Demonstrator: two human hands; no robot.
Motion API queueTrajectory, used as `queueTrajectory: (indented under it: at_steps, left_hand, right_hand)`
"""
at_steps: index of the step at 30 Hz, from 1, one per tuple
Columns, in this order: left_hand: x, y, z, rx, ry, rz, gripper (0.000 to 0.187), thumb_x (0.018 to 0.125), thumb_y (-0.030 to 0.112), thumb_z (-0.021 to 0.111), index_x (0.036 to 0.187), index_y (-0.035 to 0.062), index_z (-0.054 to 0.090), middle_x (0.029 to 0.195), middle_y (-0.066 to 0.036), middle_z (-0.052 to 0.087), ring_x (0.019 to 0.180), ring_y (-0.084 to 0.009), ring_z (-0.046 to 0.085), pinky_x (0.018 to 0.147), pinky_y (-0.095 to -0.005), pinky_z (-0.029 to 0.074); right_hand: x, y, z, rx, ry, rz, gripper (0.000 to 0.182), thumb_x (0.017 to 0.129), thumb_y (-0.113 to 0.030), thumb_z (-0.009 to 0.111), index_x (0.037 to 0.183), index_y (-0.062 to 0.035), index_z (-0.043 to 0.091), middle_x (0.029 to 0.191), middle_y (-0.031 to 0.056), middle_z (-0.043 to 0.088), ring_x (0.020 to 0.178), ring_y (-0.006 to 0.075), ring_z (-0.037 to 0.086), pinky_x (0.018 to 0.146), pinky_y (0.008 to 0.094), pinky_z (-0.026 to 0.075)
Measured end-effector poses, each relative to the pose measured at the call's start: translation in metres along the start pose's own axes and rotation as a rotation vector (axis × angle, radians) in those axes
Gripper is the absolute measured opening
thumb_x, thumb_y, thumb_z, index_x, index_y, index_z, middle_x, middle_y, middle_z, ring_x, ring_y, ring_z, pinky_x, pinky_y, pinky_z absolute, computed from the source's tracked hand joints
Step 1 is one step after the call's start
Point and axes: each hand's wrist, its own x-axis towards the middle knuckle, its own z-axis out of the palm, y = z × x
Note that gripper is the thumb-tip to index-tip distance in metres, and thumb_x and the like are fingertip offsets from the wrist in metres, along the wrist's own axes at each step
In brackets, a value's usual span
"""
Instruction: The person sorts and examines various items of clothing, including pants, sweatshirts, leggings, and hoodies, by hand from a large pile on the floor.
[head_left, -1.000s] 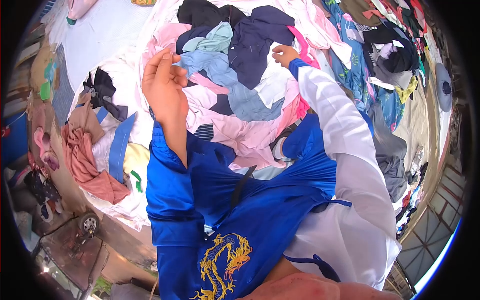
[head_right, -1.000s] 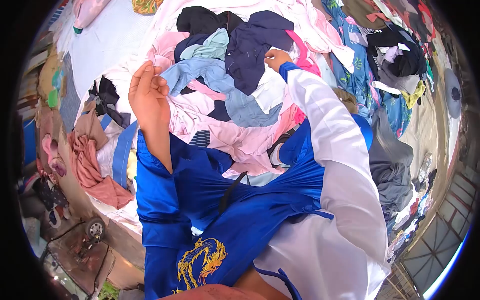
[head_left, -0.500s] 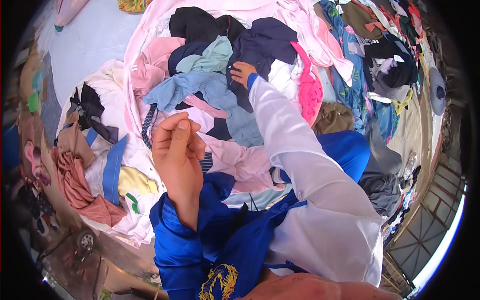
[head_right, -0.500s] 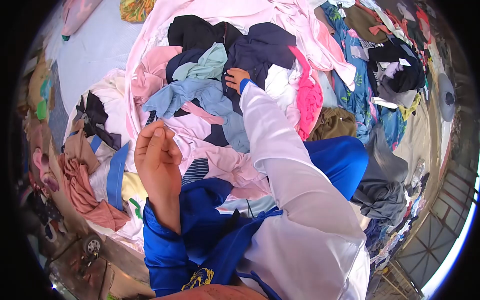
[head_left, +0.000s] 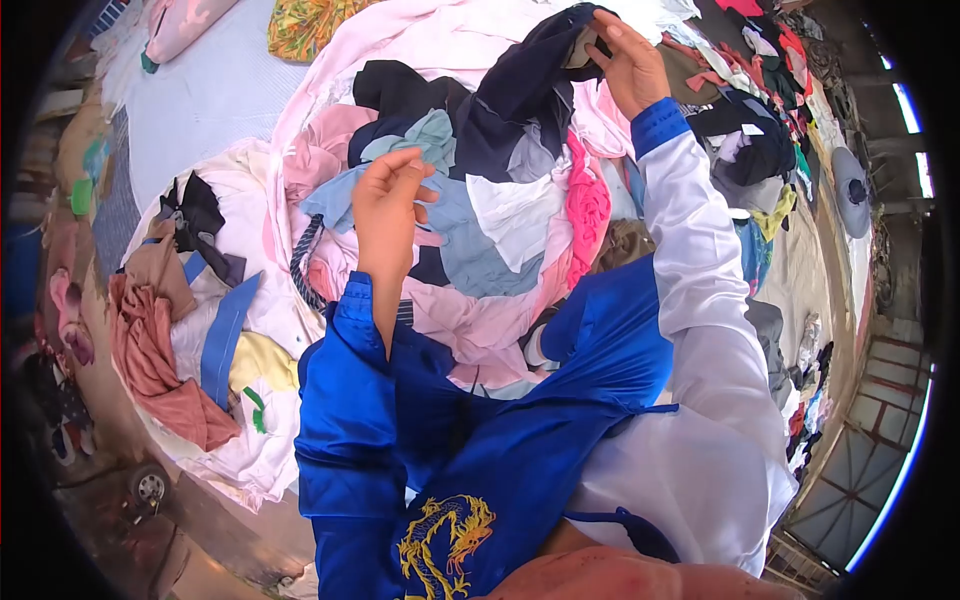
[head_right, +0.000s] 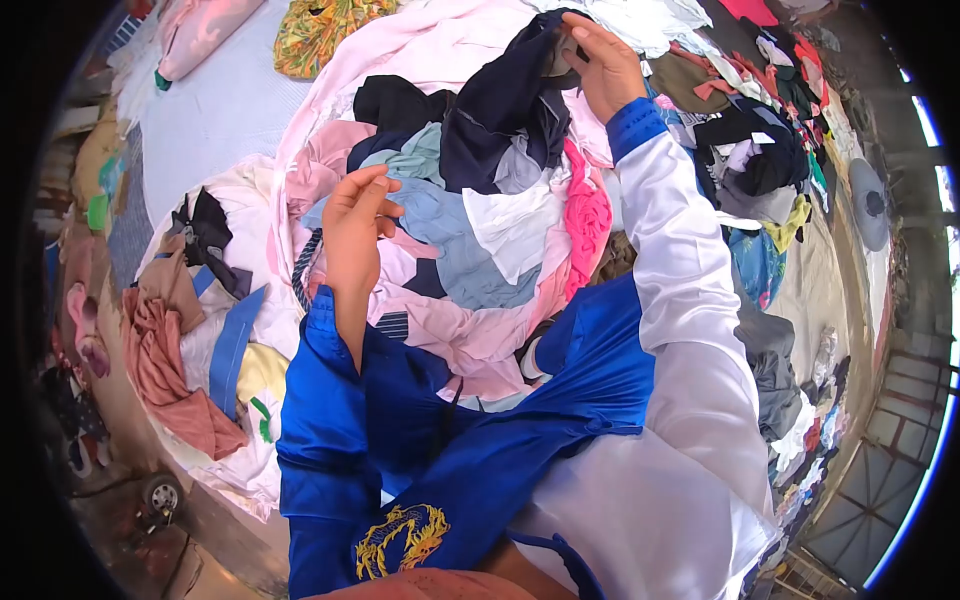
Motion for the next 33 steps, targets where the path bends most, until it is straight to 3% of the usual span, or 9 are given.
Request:
queueTrajectory:
  at_steps: [5,8,12,13,17,20,23,27,33]
  left_hand:
    - [-0.005,-0.025,0.036,0.545,-0.019,0.403,0.079,0.079,0.023,0.078,0.141,-0.0020,0.036,0.126,-0.021,0.054,0.108,-0.0293,0.060,0.084,-0.0385,0.051]
    - [-0.016,-0.042,0.062,0.628,-0.155,0.432,0.102,0.077,0.031,0.083,0.151,0.0014,0.019,0.146,-0.026,0.036,0.133,-0.0364,0.043,0.096,-0.0449,0.046]
    - [-0.046,-0.046,0.102,0.405,-0.189,0.340,0.106,0.073,0.028,0.085,0.150,-0.0015,0.018,0.144,-0.030,0.035,0.131,-0.0404,0.044,0.100,-0.0460,0.042]
    - [-0.051,-0.054,0.109,0.299,-0.169,0.411,0.077,0.081,0.024,0.078,0.142,-0.0013,0.039,0.128,-0.023,0.055,0.113,-0.0291,0.058,0.091,-0.0377,0.047]
    - [-0.080,-0.001,0.113,0.157,-0.205,0.345,0.021,0.094,0.016,0.063,0.101,-0.0031,0.068,0.086,-0.003,0.068,0.078,-0.0076,0.057,0.072,-0.0244,0.047]
    - [-0.085,0.045,0.096,0.038,-0.199,0.359,0.022,0.096,0.016,0.062,0.105,-0.0037,0.066,0.093,-0.002,0.068,0.081,-0.0080,0.058,0.073,-0.0234,0.047]
    - [-0.076,0.077,0.082,0.036,-0.243,0.384,0.019,0.095,0.010,0.060,0.106,-0.0054,0.066,0.094,-0.003,0.068,0.082,-0.0074,0.059,0.074,-0.0217,0.047]
    - [-0.043,0.106,0.060,0.397,-0.200,0.445,0.016,0.092,0.001,0.060,0.105,-0.0075,0.065,0.092,-0.005,0.070,0.081,-0.0068,0.060,0.071,-0.0205,0.047]
    - [0.070,0.166,0.016,1.385,0.096,0.768,0.022,0.077,0.017,0.073,0.091,0.0008,0.071,0.083,-0.023,0.068,0.082,-0.0371,0.068,0.076,-0.0414,0.053]
  right_hand:
    - [-0.031,-0.147,0.070,0.040,-0.116,-0.178,0.043,0.089,-0.014,0.065,0.129,-0.0003,0.058,0.124,0.0088,0.062,0.118,0.0205,0.056,0.101,0.0372,0.040]
    - [-0.060,-0.198,0.107,0.040,-0.214,-0.296,0.049,0.088,-0.009,0.065,0.134,0.0023,0.052,0.130,0.0110,0.059,0.123,0.0210,0.053,0.106,0.0363,0.038]
    - [-0.086,-0.235,0.138,-0.017,-0.296,-0.515,0.057,0.084,-0.002,0.068,0.137,0.0051,0.047,0.136,0.0128,0.054,0.126,0.0216,0.051,0.110,0.0347,0.035]
    - [-0.090,-0.243,0.138,-0.037,-0.268,-0.538,0.061,0.081,0.005,0.067,0.138,0.0049,0.046,0.137,0.0126,0.052,0.126,0.0219,0.051,0.109,0.0339,0.037]
    - [-0.098,-0.261,0.123,-0.419,-0.016,-0.779,0.054,0.077,0.011,0.061,0.131,0.0025,0.054,0.128,0.0127,0.058,0.119,0.0230,0.056,0.103,0.0327,0.042]
    - [-0.102,-0.269,0.093,-1.195,0.491,-1.254,0.038,0.075,0.006,0.066,0.112,-0.0002,0.063,0.114,0.0153,0.062,0.108,0.0276,0.060,0.096,0.0344,0.046]
    - [-0.077,-0.238,0.018,-1.419,0.556,-1.045,0.017,0.073,-0.007,0.073,0.084,-0.0027,0.060,0.091,0.0154,0.058,0.088,0.0353,0.058,0.078,0.0423,0.047]
    - [-0.086,-0.205,-0.005,-1.834,0.606,-0.784,0.017,0.080,-0.015,0.066,0.087,-0.0017,0.061,0.091,0.0170,0.058,0.090,0.0372,0.057,0.081,0.0467,0.046]
    - [-0.024,-0.204,-0.012,-1.819,0.382,-0.452,0.020,0.086,-0.013,0.057,0.099,0.0020,0.054,0.089,0.0235,0.066,0.087,0.0412,0.064,0.074,0.0503,0.050]
